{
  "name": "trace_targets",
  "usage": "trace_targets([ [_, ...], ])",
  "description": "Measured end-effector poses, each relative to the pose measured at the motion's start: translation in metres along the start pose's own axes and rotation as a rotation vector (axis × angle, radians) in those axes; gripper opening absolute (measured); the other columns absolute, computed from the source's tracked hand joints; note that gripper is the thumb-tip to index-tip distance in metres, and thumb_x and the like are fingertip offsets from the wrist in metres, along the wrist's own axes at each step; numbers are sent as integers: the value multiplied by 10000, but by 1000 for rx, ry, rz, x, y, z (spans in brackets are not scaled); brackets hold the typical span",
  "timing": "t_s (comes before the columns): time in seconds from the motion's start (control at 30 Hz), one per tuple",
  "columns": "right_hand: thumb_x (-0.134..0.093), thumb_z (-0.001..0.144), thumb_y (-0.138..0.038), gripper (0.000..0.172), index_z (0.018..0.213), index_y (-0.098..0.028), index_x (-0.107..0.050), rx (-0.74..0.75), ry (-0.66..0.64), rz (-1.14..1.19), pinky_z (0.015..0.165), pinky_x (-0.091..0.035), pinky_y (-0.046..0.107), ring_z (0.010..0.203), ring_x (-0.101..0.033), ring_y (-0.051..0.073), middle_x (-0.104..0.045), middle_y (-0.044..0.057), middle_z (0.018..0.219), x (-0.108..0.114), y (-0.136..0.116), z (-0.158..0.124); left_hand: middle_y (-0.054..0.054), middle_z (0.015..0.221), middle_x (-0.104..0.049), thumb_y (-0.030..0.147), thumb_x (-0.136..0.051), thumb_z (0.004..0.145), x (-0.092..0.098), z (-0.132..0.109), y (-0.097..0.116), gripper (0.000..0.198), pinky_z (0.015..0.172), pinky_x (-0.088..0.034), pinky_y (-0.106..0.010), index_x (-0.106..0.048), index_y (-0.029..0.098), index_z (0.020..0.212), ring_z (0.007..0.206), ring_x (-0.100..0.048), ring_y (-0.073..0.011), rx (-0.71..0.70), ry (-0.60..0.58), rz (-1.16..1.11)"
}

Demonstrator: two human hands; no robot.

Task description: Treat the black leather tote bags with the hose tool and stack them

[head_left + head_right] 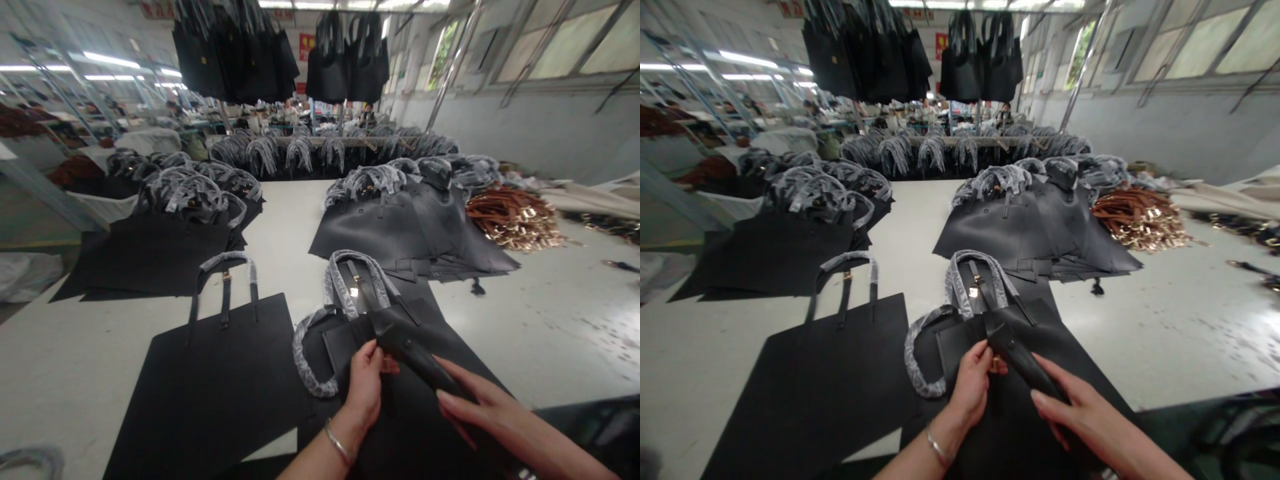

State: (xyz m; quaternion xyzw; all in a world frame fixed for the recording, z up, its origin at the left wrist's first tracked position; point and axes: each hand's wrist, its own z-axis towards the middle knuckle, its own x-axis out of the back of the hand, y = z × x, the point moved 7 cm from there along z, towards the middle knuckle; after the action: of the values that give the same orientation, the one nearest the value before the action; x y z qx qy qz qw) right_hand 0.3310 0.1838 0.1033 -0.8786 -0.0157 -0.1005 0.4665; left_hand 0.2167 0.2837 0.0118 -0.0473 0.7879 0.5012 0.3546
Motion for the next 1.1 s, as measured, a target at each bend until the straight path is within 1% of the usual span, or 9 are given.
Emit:
trace_targets([
  [0.13, -673, 766, -597, 945, 1508, -173, -270, 28, 119, 11, 462, -426, 233, 497, -514, 147, -558, -51, 578, 20, -1, 4, -34, 746, -583, 432, -713, 772, 4, 0, 0, 408, 585, -418, -239, -620, 87, 968, 598, -486, -101, 81, 21, -97],
  [0.23, -700, 741, -611, 961, 1507, -199, -292, -12, 68, 12, 474, -442, 241, 527, -530, 151, -601, -23, 660, 23, 7, -2, 12, 652, -506, 345, -667, 800, 6, 1, -3, 340, 494, -346, -196, -586, 88, 1006, 534, -418, -80, 194, 16, -205],
  [0.3, -726, 718, -608, 964, 1500, -219, -319, -51, 54, 37, 482, -451, 242, 549, -536, 152, -620, -9, 703, 21, 12, -10, 48, 576, -436, 282, -619, 817, 6, 2, -8, 246, 425, -237, -169, -561, 112, 985, 461, -336, -63, 303, 0, -260],
  [0.4, -735, 732, -581, 921, 1489, -228, -347, -94, -3, 77, 492, -448, 227, 566, -545, 147, -632, -5, 713, 15, 19, -17, 75, 507, -364, 235, -581, 815, 3, 3, -12, 110, 391, -89, -165, -500, 167, 847, 389, -216, -46, 420, -67, -302],
  [0.47, -730, 749, -566, 877, 1475, -225, -373, -102, -82, 85, 499, -448, 218, 567, -552, 143, -629, -10, 705, 10, 21, -17, 75, 488, -346, 228, -577, 809, 1, 3, -13, 166, 387, -54, -160, -432, 186, 740, 372, -189, -37, 478, -140, -312],
  [0.7, -723, 765, -546, 787, 1417, -211, -437, -36, -226, 186, 481, -441, 210, 536, -546, 128, -648, 10, 761, -4, 8, 0, 71, 422, -228, 259, -497, 843, -6, -3, -9, 325, 358, -31, -134, -315, 186, 584, 352, -107, -36, 679, -337, -349],
  [0.87, -728, 787, -510, 794, 1446, -237, -378, -1, -105, 239, 501, -466, 212, 565, -557, 132, -645, 3, 776, 11, 1, 0, 66, 427, -238, 213, -467, 842, -14, -10, -8, 227, 350, -44, -135, -420, 175, 623, 355, -73, -48, 736, -439, -375],
  [1.0, -752, 743, -528, 829, 1436, -222, -415, -77, -105, 241, 482, -463, 214, 555, -571, 143, -663, 17, 755, 12, 15, -12, 64, 423, -234, 225, -471, 829, -11, -7, -13, 273, 353, -45, -138, -364, 186, 581, 362, -65, -49, 718, -415, -303],
  [1.1, -735, 765, -516, 823, 1457, -226, -395, -35, -146, 194, 494, -457, 219, 564, -568, 140, -660, 10, 771, 4, 12, -12, 67, 423, -250, 265, -475, 842, -12, -4, -25, 297, 354, -63, -149, -358, 191, 580, 357, -100, -48, 711, -381, -247],
])
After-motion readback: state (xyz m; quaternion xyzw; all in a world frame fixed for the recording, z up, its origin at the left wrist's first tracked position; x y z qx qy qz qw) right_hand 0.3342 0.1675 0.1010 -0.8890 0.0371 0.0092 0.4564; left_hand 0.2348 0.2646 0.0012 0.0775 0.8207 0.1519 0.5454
